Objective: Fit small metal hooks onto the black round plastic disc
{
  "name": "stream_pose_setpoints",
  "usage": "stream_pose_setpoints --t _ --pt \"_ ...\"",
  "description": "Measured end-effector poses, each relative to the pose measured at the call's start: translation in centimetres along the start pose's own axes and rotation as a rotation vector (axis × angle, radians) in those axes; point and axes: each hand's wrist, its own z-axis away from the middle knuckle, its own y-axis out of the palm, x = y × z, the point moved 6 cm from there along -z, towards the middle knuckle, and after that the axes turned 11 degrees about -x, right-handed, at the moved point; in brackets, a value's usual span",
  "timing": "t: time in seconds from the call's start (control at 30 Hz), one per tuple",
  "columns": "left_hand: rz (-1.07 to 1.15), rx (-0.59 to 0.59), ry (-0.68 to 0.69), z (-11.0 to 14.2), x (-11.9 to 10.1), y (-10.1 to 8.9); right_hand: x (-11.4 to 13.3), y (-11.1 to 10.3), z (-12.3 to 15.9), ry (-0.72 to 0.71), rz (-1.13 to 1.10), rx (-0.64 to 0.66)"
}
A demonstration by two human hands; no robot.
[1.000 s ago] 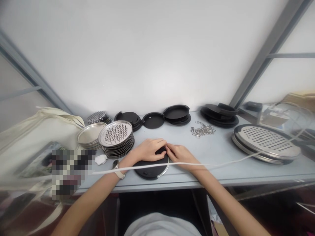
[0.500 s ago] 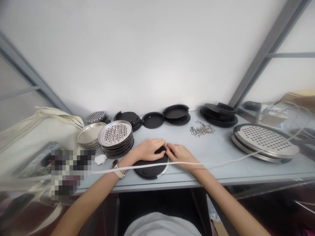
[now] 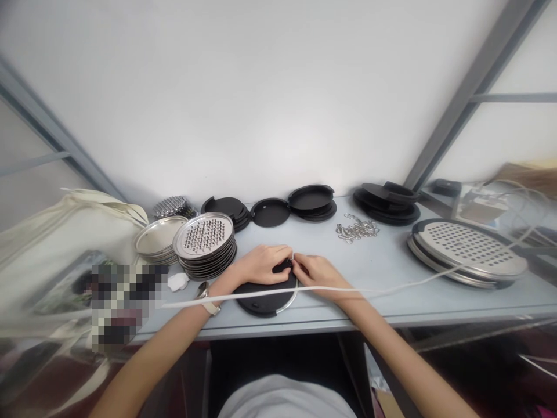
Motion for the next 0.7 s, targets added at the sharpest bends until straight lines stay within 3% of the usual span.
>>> stream_pose_setpoints --t 0.7 --pt "-0.047 0.034 -0.035 0.14 0.21 0.24 0.21 -0.22 -0.04 -0.005 0.021 -0.033"
